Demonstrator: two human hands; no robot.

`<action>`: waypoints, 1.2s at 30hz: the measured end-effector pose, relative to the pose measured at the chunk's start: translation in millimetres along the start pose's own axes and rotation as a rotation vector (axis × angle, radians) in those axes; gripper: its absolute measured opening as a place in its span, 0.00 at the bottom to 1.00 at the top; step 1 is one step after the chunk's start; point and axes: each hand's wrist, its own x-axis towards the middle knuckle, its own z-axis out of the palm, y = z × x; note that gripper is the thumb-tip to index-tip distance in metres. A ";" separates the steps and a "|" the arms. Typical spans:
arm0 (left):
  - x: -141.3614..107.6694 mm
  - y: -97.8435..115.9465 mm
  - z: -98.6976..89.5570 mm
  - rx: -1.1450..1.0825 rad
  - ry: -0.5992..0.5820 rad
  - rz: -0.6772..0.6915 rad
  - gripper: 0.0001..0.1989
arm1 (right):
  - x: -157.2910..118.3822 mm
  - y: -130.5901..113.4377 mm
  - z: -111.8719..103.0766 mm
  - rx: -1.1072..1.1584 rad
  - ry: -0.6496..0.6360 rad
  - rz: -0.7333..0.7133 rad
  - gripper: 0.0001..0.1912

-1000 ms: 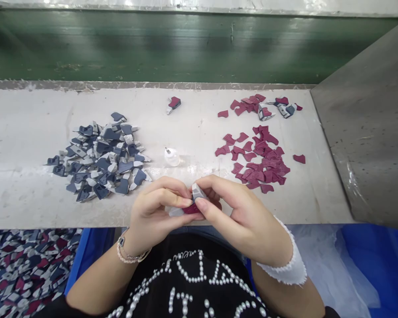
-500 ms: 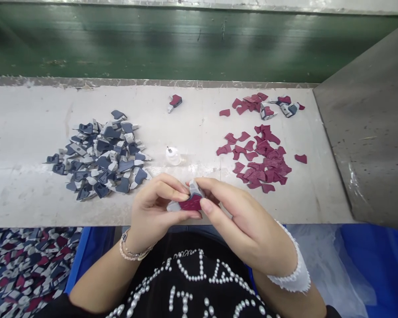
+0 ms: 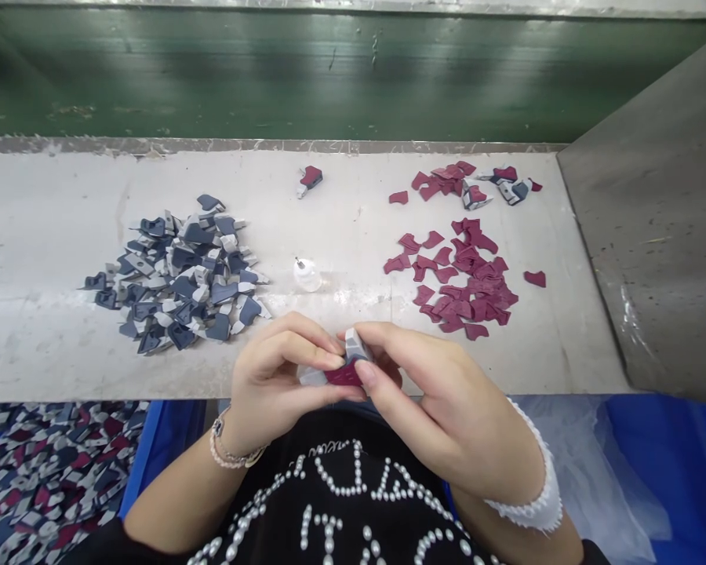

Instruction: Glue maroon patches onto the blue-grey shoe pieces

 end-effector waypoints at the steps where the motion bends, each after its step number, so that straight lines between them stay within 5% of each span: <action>1: 0.5 -0.2 0.5 -0.016 0.009 -0.007 0.17 | -0.4 1.3 -0.2 0.012 -0.008 -0.015 0.05; 7: 1.4 -2.5 4.0 -0.033 0.045 -0.054 0.16 | -0.7 12.7 6.0 -0.049 0.074 -0.112 0.07; 10: 0.6 -2.6 3.1 0.015 0.014 -0.187 0.15 | 0.4 15.0 9.4 -0.148 0.128 -0.104 0.10; 14: -1.3 -1.1 -2.0 0.170 -0.106 -0.332 0.13 | 1.6 14.8 9.7 -0.278 0.084 -0.074 0.15; 19: -2.7 2.4 -2.7 0.275 -0.120 -0.255 0.09 | 0.2 14.2 7.2 -0.329 0.026 -0.128 0.18; 26: -1.0 -2.6 5.6 0.107 -0.076 -0.292 0.10 | -4.7 15.2 1.3 -0.384 -0.023 -0.217 0.22; 36: 7.1 9.1 -0.9 0.032 -0.310 -0.552 0.04 | 1.2 18.0 -7.5 -0.294 -0.144 -0.165 0.23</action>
